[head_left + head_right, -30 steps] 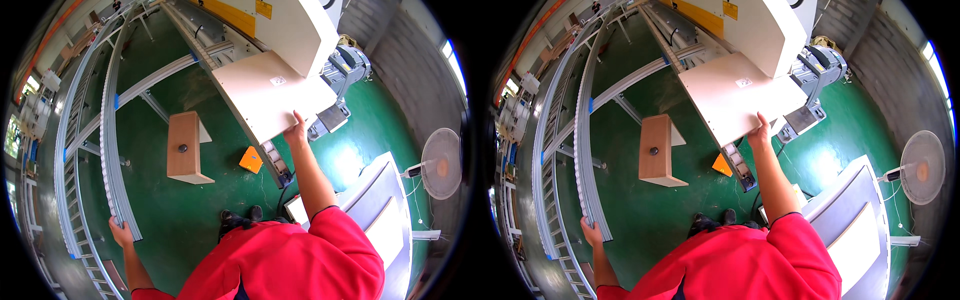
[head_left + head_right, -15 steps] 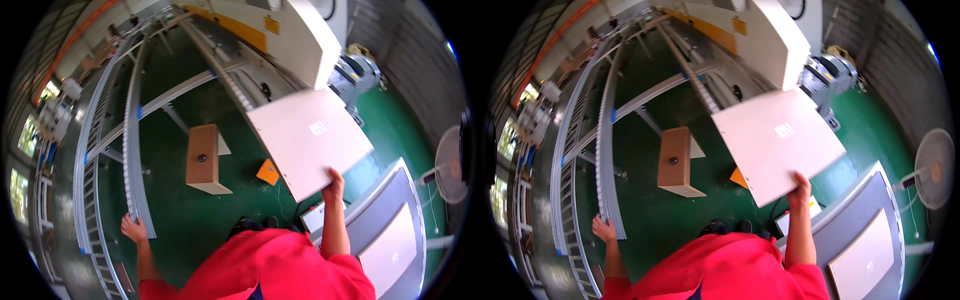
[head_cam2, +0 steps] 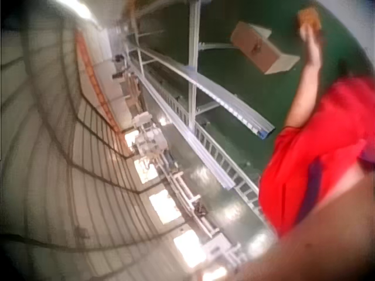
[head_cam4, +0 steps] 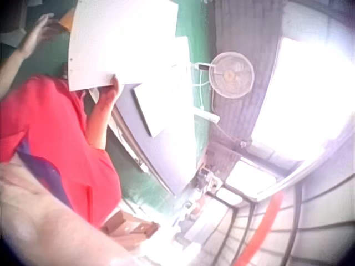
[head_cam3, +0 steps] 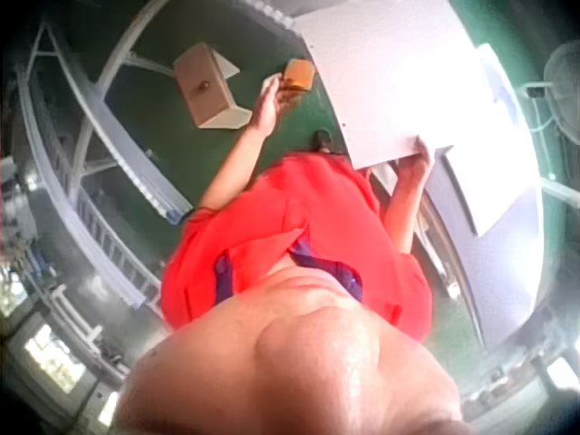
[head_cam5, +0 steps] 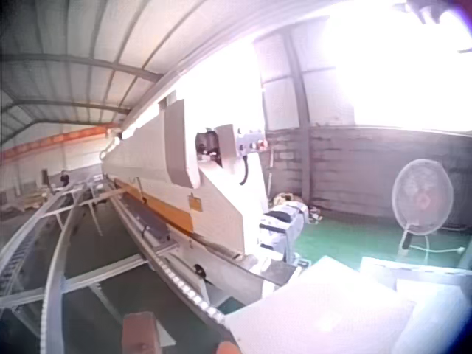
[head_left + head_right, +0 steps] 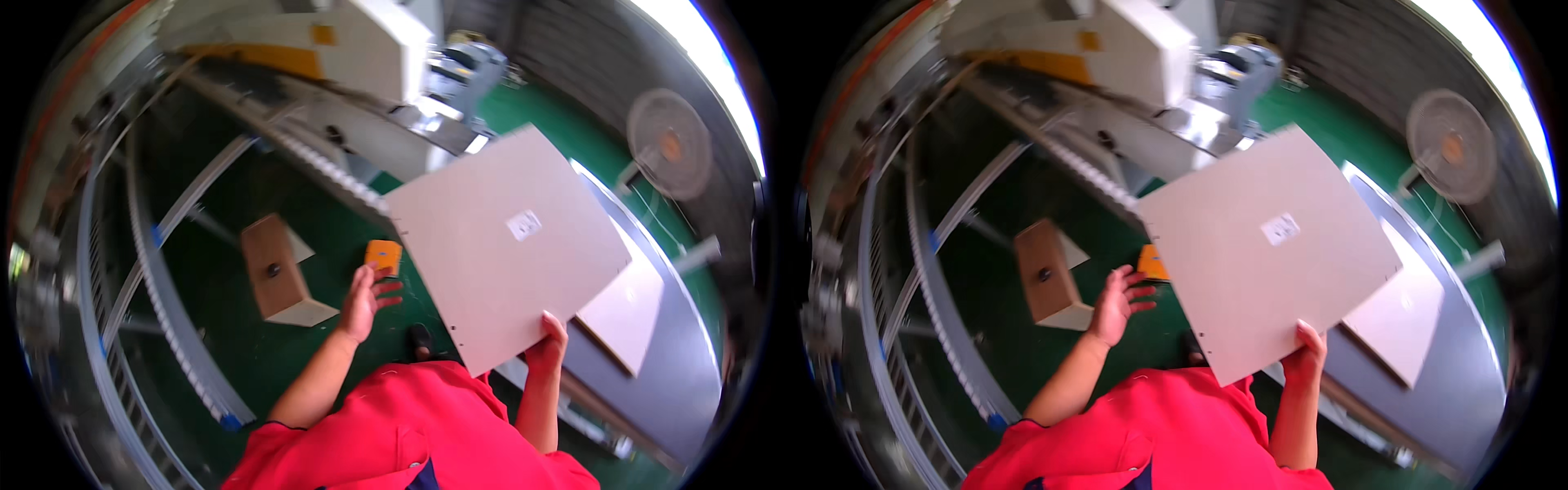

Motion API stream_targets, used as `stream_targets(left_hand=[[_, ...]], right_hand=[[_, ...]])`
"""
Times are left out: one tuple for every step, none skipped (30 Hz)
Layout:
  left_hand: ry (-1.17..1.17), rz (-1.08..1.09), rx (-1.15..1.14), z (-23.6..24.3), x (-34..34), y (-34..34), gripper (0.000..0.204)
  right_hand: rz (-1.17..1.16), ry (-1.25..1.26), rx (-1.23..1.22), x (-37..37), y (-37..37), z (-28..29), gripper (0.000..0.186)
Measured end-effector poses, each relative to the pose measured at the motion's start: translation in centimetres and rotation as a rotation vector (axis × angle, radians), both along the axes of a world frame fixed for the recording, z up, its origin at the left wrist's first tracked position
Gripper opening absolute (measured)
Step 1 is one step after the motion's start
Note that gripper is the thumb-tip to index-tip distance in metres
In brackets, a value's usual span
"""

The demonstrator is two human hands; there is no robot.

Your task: The person collects wooden panels from an edge-banding machine conveyor, turns each panel over by hand, and places them onto an adjacent worktable.

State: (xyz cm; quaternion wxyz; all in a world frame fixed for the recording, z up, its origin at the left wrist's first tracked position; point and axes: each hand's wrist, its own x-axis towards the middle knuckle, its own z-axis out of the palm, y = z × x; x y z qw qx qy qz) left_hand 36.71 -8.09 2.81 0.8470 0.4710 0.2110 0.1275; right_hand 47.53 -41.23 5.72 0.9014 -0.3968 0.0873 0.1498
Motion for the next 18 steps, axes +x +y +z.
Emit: stream_targets(left_hand=[[-0.045,-0.053,-0.082,1.3,0.7,-0.5,0.062],[-0.062,-0.092,-0.124,2.2,1.3,-1.2,0.062],[-0.077,-0.118,-0.165,2.6,1.9,-1.8,0.062],[-0.081,-0.151,-0.192,2.8,2.2,-2.5,0.058],[-0.077,-0.164,-0.161,2.2,2.3,-3.1,0.057],[-0.067,-0.163,-0.159,1.8,2.3,-4.0,0.056],[-0.056,-0.157,-0.155,1.5,1.9,-4.7,0.054],[-0.071,-0.177,-0.145,1.3,1.8,-5.4,0.054],[-0.031,-0.181,-0.027,1.2,1.4,-6.0,0.052],[0.014,-0.180,0.092,0.9,0.8,-6.5,0.051],[0.006,-0.189,0.105,0.7,0.2,-7.0,0.051],[0.061,-0.157,0.120,0.5,-0.5,-7.4,0.048],[0.119,-0.126,0.135,0.2,-1.1,-7.9,0.047],[0.120,-0.133,0.148,-0.2,-1.6,-8.2,0.047],[0.128,-0.122,0.148,-0.7,-2.0,-8.3,0.047],[0.145,-0.110,0.147,-1.1,-2.5,-8.5,0.048],[0.159,-0.122,0.157,-1.4,-2.8,-8.9,0.048],[0.091,-0.085,0.137,-1.7,-3.1,-9.3,0.049]], right_hand=[[-0.043,-0.104,-0.051,-1.3,0.5,2.2,0.045],[-0.058,-0.166,-0.089,-2.2,0.2,3.6,0.047],[-0.060,-0.217,-0.153,-3.2,-0.5,4.8,0.053],[-0.059,-0.273,-0.189,-4.0,-1.8,5.0,0.049],[-0.044,-0.329,-0.220,-4.7,-2.5,5.6,0.045],[-0.109,-0.300,-0.210,-6.0,-2.7,6.8,0.039],[-0.135,-0.312,-0.204,-7.0,-3.2,6.9,0.039],[-0.132,-0.352,-0.243,-8.1,-3.8,6.7,0.041],[-0.125,-0.389,-0.282,-9.0,-4.4,6.6,0.044],[-0.097,-0.361,-0.243,-10.0,-5.0,6.5,0.038],[-0.110,-0.369,-0.233,-10.5,-5.5,5.9,0.038],[-0.059,-0.452,-0.243,-10.9,-5.9,5.1,0.038],[-0.008,-0.533,-0.253,-11.2,-6.1,4.7,0.038],[0.027,-0.556,-0.249,-11.3,-6.3,4.6,0.032],[0.016,-0.550,-0.238,-11.3,-6.4,4.8,0.032],[0.091,-0.504,-0.251,-11.3,-6.4,5.4,0.026],[0.161,-0.455,-0.266,-11.4,-6.5,5.9,0.020],[0.150,-0.437,-0.257,-11.0,-6.7,6.1,0.020]])
